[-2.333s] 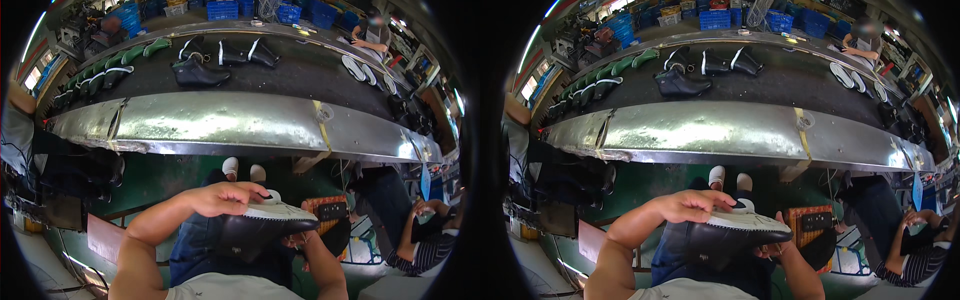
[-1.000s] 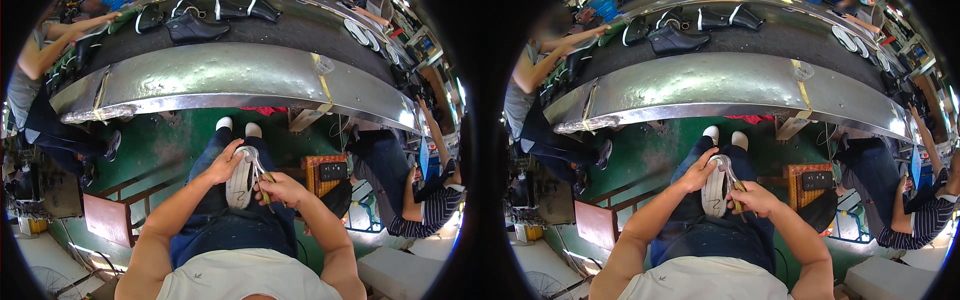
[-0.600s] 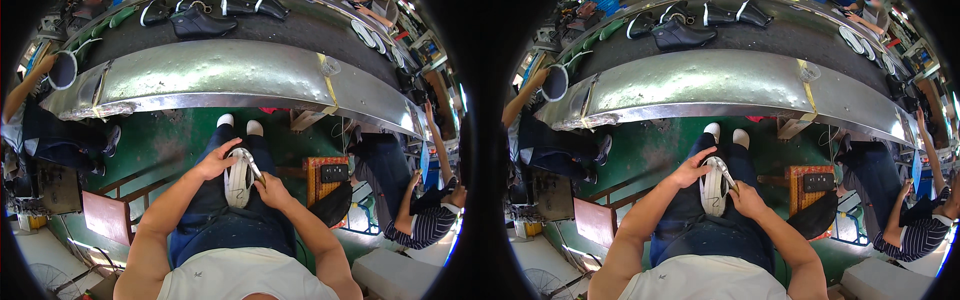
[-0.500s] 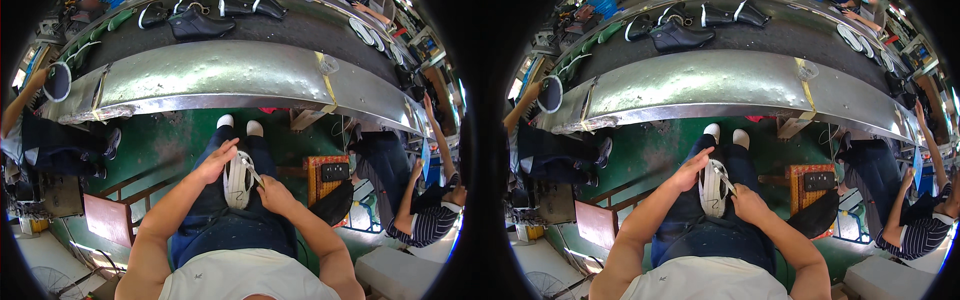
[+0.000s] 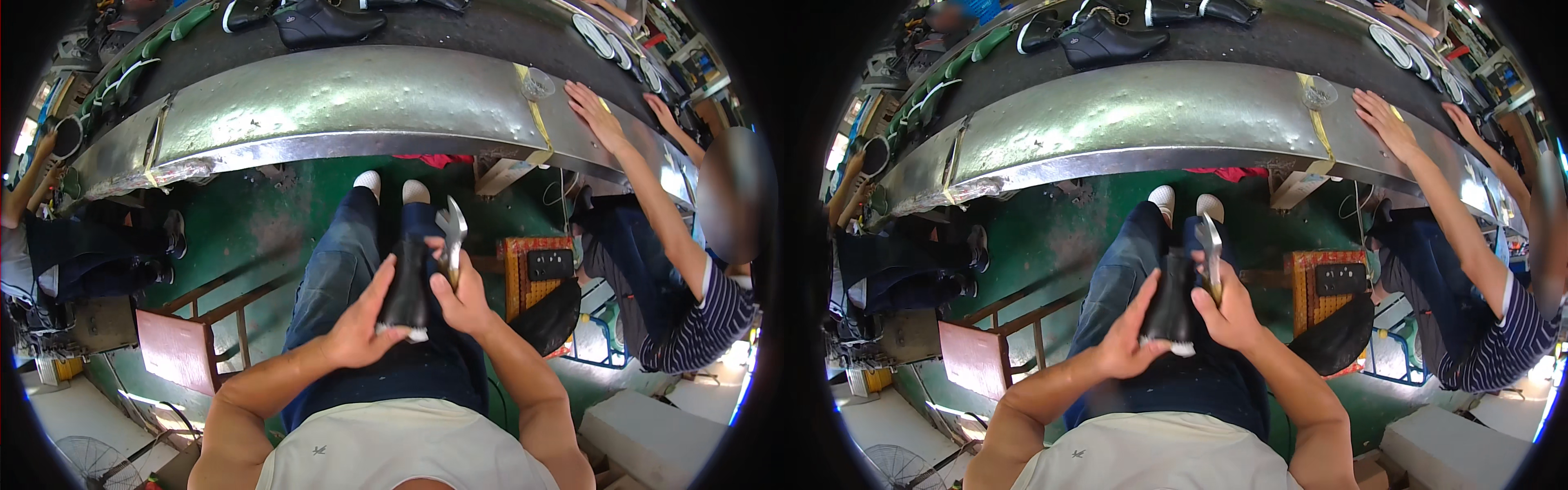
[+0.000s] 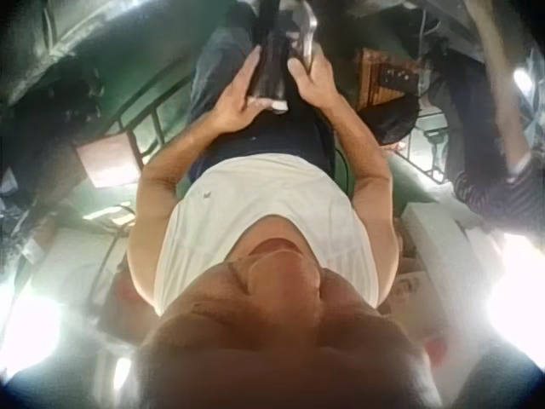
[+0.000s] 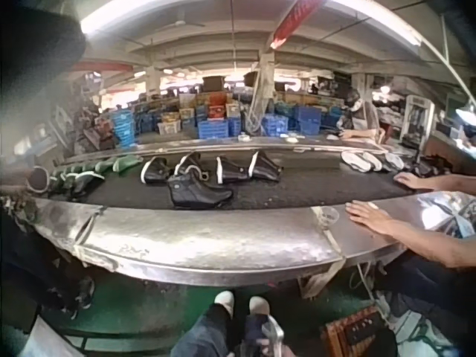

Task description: Manually trim and secure shoe upper material to the sole using pliers and hammers.

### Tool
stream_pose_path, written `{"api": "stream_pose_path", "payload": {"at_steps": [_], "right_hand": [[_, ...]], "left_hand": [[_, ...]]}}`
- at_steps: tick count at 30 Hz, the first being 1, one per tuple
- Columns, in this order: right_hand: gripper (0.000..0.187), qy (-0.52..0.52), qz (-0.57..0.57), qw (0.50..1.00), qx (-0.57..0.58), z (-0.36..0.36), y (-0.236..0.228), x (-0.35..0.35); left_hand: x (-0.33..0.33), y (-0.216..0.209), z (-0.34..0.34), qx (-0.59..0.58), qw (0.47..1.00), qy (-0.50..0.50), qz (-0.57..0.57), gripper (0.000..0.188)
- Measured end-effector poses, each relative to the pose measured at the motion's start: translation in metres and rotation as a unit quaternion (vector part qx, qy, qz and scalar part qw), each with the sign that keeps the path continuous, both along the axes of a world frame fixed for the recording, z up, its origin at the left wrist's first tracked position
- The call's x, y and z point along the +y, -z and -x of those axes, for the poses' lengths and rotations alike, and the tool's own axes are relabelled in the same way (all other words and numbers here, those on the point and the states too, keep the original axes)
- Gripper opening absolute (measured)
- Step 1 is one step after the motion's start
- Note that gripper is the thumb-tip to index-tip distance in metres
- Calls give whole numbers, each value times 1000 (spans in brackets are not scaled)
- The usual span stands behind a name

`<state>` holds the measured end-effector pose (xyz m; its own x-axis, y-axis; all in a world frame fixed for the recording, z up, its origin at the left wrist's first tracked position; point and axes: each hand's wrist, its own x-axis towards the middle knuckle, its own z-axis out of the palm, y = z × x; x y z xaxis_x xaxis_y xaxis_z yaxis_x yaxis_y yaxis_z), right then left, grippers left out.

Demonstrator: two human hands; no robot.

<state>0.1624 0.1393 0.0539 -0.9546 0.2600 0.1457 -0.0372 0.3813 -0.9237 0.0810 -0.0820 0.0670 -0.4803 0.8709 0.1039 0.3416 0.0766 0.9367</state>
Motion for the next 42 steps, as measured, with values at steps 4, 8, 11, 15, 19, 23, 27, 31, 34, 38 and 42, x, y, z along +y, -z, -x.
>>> {"api": "stream_pose_path", "payload": {"at_steps": [4,8,11,15,19,23,27,31,34,38,42], "right_hand": [[51,-21,48,998,-25,11,4,-17],[46,-10,11,1000,-13,20,5,-24],[44,2,-8,999,-38,31,13,-21],[47,53,-1,997,-60,37,27,-12],[59,111,18,992,-61,22,54,-2],[63,114,187,959,-179,-4,75,-12],[56,109,221,929,-275,-9,65,-29],[49,48,277,926,-254,-16,68,-19],[54,-10,243,926,-289,-12,62,-8],[43,41,287,900,-326,-26,51,4],[46,0,161,929,-335,-80,38,22]], "left_hand": [[-8,11,-22,81,996,-18,-18,101],[-10,15,-29,82,994,-65,-19,99],[-6,17,-22,65,994,-89,3,97],[-11,51,1,-36,997,-58,20,98],[-8,65,16,-129,986,-94,57,78],[12,70,40,14,992,-115,57,55],[19,81,43,-49,983,-111,138,50],[13,63,52,-111,976,-12,188,51],[13,64,57,-163,965,60,195,63],[3,86,58,-372,918,73,118,73],[-6,93,27,-206,965,38,157,106]]}}
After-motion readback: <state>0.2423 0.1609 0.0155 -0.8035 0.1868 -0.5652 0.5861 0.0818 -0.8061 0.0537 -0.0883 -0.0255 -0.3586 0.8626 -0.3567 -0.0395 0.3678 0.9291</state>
